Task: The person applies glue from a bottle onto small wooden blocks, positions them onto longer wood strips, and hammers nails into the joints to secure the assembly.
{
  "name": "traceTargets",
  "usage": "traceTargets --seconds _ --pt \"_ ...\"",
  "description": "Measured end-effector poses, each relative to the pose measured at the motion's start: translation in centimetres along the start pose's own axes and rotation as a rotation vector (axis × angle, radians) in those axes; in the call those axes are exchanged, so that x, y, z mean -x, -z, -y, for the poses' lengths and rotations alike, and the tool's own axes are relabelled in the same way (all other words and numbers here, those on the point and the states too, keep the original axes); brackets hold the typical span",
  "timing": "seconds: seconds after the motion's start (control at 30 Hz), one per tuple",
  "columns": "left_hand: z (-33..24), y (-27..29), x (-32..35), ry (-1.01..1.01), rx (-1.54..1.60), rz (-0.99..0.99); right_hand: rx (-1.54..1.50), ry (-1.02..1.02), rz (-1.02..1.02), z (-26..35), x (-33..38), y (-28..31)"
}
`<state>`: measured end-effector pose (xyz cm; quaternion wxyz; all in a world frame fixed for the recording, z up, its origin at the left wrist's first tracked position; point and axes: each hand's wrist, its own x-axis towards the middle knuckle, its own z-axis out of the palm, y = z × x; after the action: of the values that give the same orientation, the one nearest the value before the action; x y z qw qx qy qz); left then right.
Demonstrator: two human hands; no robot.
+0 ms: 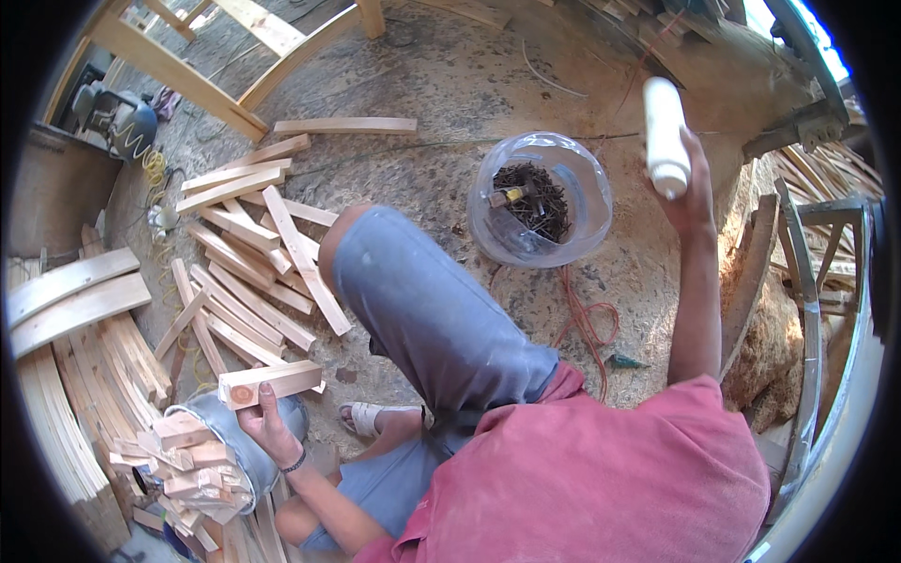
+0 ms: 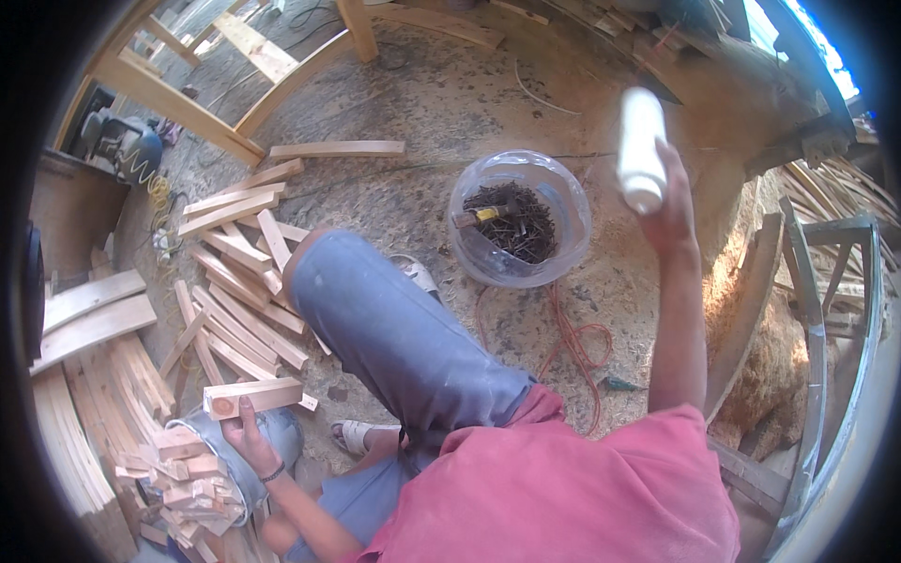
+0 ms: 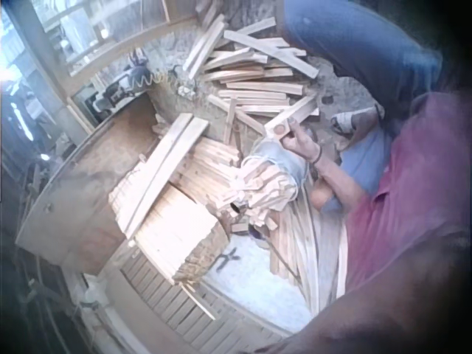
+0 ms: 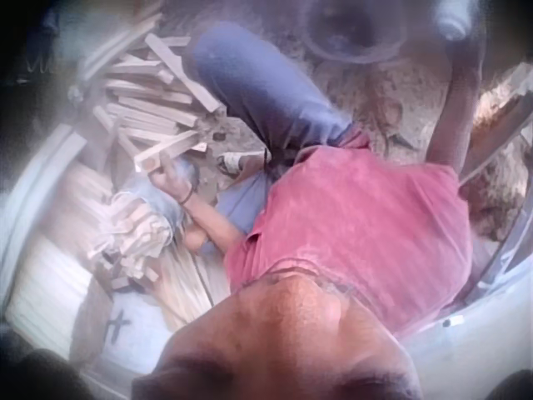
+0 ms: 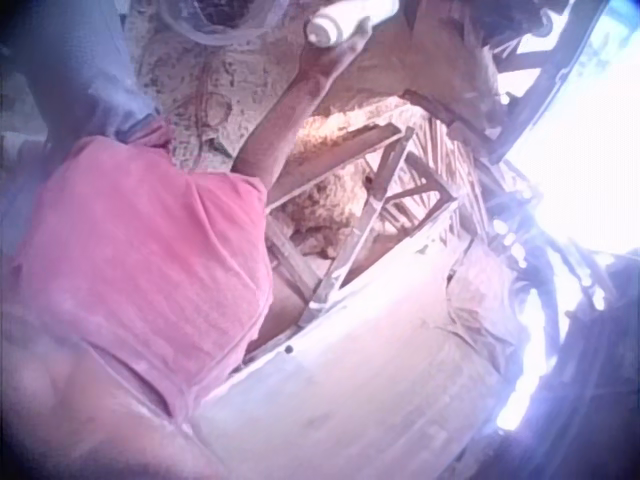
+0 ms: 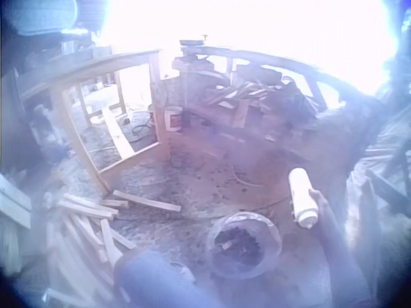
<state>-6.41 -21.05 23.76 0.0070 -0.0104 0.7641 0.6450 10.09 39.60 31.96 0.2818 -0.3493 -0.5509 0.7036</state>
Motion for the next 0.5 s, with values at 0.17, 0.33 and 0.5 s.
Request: traceTargets --seconds 0.17,0.33,0.5 --pt "0.9 -1.7 -0.8 0.009 -0.065 0.057 0.465 -0.276 -0.237 -12.2 4.2 11.2" --pt "0.7 -3.5 -0.8 0.026 -0.108 0.128 1.087 -0.341 -0.133 -29.4 8.0 12.9" --pt "1.0 -3.5 -0.6 0.072 -0.135 0.14 1.161 -0.245 -0.06 -37.2 11.3 11.3"
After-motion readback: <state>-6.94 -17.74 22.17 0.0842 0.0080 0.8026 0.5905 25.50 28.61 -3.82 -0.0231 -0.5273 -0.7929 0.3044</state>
